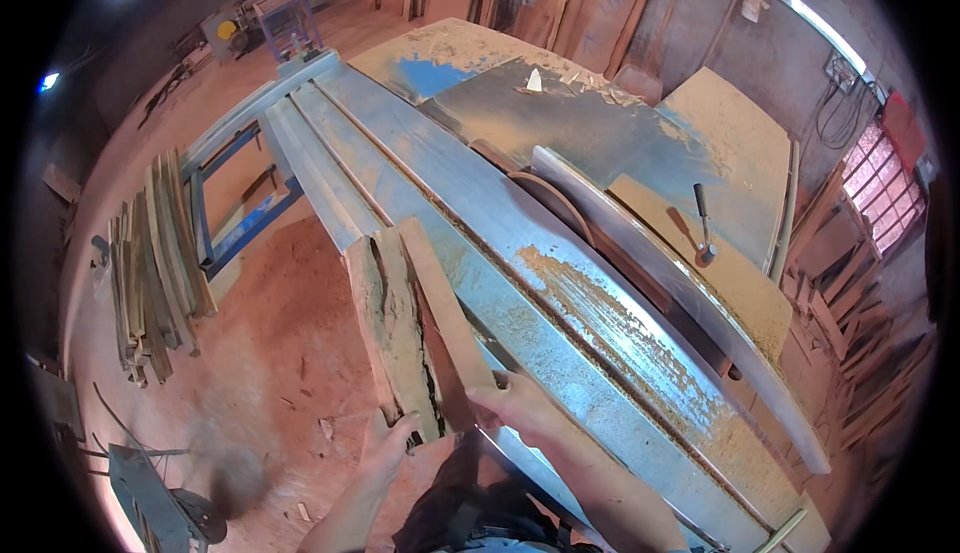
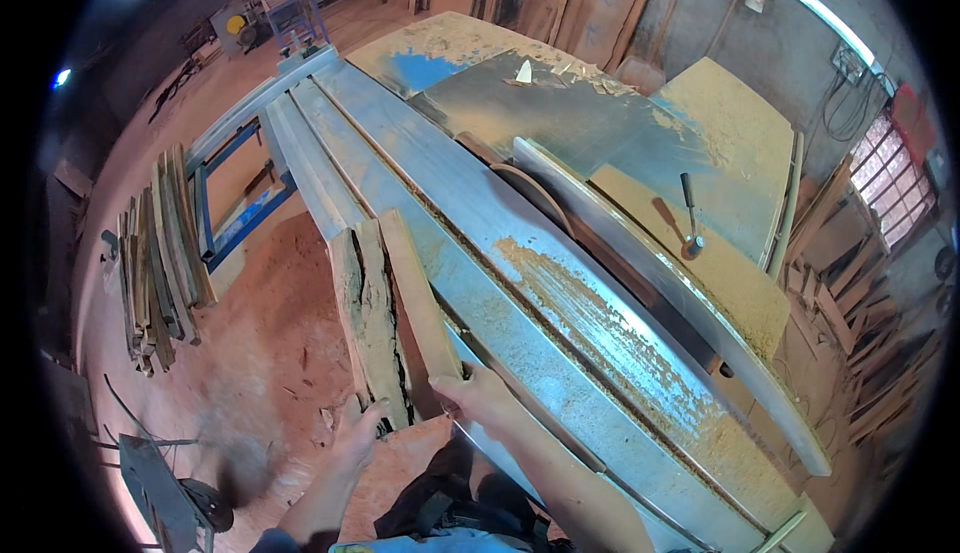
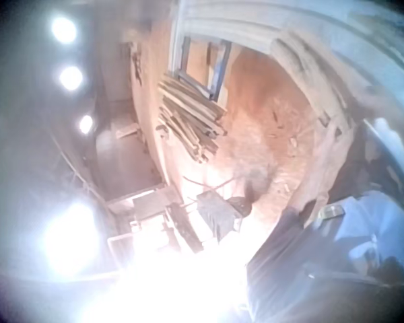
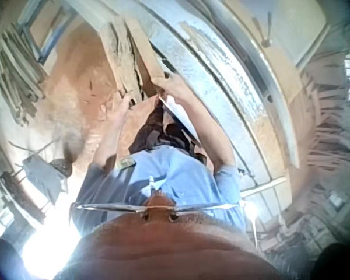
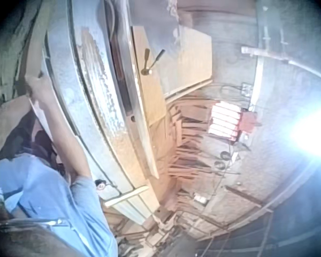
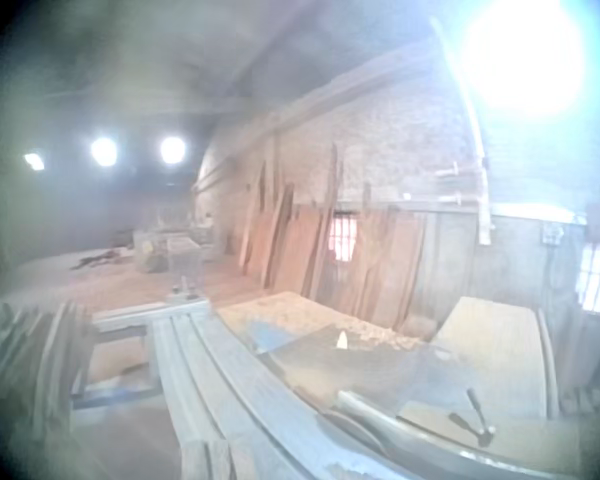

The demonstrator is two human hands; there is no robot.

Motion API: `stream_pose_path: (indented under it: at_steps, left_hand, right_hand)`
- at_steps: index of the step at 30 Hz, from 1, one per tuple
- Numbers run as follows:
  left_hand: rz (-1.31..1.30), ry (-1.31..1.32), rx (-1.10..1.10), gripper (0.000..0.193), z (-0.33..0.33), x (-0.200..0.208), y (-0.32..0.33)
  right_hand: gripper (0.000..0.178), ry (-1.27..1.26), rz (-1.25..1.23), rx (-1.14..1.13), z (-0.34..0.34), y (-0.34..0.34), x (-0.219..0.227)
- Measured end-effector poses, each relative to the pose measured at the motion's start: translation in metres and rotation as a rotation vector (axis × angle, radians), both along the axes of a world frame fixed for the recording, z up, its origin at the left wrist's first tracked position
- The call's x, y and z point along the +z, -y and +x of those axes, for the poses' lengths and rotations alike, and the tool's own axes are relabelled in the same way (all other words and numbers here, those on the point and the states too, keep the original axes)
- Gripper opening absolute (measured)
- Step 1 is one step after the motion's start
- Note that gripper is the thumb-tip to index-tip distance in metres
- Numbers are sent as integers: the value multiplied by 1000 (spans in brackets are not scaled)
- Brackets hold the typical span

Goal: The person measures and cuts thin wooden strips on a table saw, using a tape measure and a push stick. They repeatedly feed the strips through the saw blade, collect the cut pieces, and stack them on the table.

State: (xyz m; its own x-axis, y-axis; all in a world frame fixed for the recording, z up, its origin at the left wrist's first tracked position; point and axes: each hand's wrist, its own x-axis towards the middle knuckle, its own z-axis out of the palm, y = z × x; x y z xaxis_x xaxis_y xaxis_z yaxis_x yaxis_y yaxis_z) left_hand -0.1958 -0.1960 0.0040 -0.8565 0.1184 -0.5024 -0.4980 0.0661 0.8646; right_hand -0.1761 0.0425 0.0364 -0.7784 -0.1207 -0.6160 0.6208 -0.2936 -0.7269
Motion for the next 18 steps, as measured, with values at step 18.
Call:
stream_pose_path:
  at_steps: [18]
  left_hand:
    - [493, 149, 67, 46, 3, -38, 34]
  right_hand:
    - [76, 22, -828, -280, 123, -50, -71]
